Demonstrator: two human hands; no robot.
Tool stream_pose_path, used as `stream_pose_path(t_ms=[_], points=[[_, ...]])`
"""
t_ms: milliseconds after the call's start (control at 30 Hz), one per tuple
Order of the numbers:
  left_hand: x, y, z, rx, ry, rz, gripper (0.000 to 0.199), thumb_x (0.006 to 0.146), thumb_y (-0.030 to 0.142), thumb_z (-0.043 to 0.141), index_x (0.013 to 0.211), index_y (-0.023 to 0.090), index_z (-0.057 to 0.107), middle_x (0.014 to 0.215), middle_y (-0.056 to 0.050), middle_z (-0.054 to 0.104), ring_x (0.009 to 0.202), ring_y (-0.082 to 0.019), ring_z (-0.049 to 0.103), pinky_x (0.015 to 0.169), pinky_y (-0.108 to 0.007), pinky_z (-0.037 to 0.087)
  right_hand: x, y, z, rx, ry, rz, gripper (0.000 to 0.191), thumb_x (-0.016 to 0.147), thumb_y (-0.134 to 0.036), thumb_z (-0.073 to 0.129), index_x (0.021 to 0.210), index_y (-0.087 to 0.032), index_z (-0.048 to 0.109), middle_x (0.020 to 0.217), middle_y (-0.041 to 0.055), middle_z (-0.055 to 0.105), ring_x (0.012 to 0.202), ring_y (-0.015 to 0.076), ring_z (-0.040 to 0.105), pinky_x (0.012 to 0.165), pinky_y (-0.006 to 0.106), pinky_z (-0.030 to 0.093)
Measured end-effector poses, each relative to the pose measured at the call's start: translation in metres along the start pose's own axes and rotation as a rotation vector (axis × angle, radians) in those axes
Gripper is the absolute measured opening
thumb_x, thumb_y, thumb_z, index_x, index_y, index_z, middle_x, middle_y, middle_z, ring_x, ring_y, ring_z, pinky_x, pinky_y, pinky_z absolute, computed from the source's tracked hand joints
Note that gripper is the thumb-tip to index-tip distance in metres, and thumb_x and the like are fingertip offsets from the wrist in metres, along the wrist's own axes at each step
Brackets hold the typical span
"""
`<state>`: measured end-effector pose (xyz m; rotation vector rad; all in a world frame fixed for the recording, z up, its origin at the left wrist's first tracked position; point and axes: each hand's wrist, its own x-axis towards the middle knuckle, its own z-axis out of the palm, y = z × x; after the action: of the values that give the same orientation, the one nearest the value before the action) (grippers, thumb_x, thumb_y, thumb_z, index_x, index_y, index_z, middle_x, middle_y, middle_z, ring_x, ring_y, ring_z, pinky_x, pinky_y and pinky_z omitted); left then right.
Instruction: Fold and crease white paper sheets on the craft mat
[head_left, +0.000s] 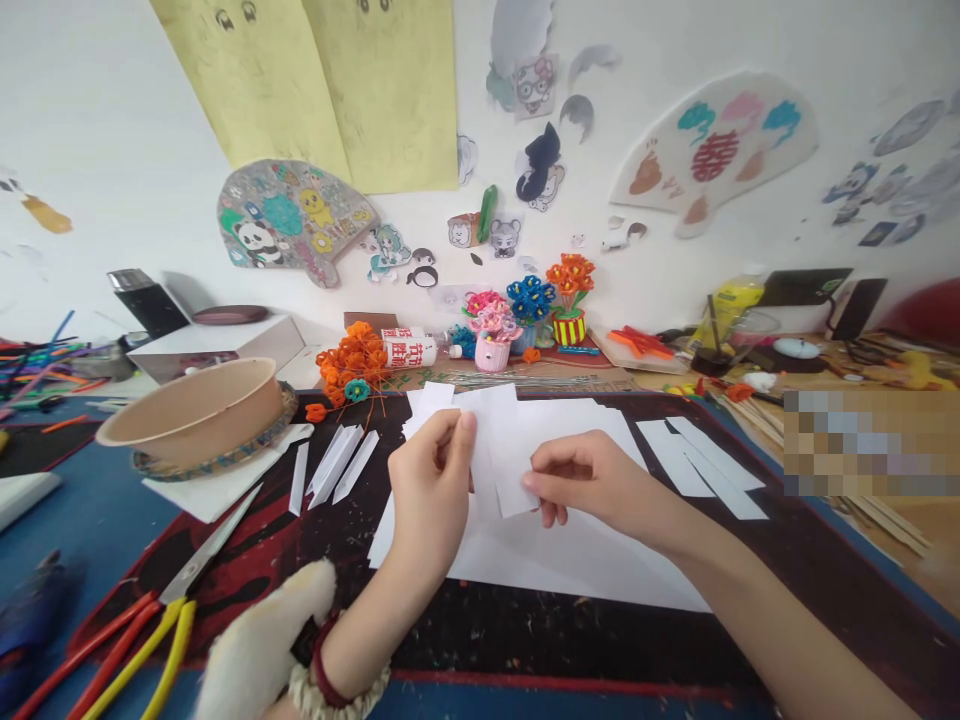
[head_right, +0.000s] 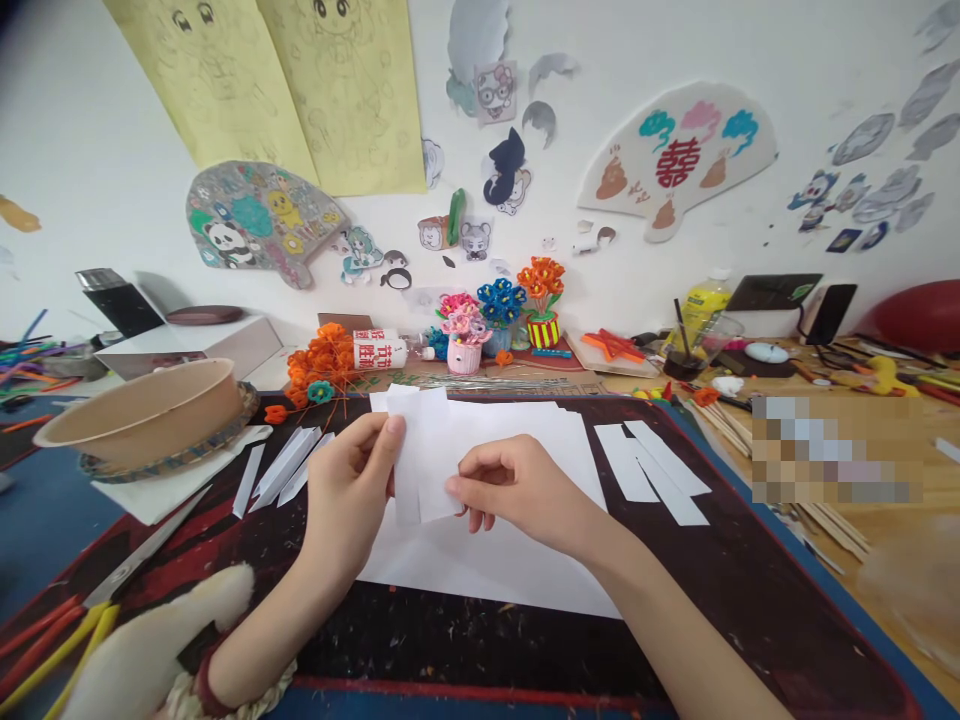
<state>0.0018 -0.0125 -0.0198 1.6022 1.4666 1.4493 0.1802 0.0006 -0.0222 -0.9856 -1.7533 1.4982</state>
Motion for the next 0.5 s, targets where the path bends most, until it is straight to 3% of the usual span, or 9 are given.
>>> stream_pose_path(t_ms=[233,500], points=[[0.006,-0.001,0.0,-0.218,-0.153,-0.131,0.026,0.087,0.038,0.055,0.072,0.016,0.057,0.045,0.007,0.043,0.04,-0.006,0.038,0.042,-0.018,0.028,-0.001,-0.001,-0.002,0.012,0.046,0.001,0.034,0.078,-0.041,0.069,0.059,-0.017,0.056,0.044,-0.0026,0.055,0.039,0.008,0.049,0.04,0.02,0.036],[0.014,-0.001,-0.009,-0.362,-0.441,-0.204,0.027,0.085,0.036,0.059,0.069,0.014,0.058,0.052,0.003,0.052,0.048,-0.007,0.044,0.047,-0.019,0.034,0.002,0.0,-0.004,0.04,0.18,-0.062,0.036,0.077,-0.048,0.069,0.062,-0.016,0.062,0.051,0.0015,0.063,0.044,0.0103,0.054,0.046,0.023,0.044]])
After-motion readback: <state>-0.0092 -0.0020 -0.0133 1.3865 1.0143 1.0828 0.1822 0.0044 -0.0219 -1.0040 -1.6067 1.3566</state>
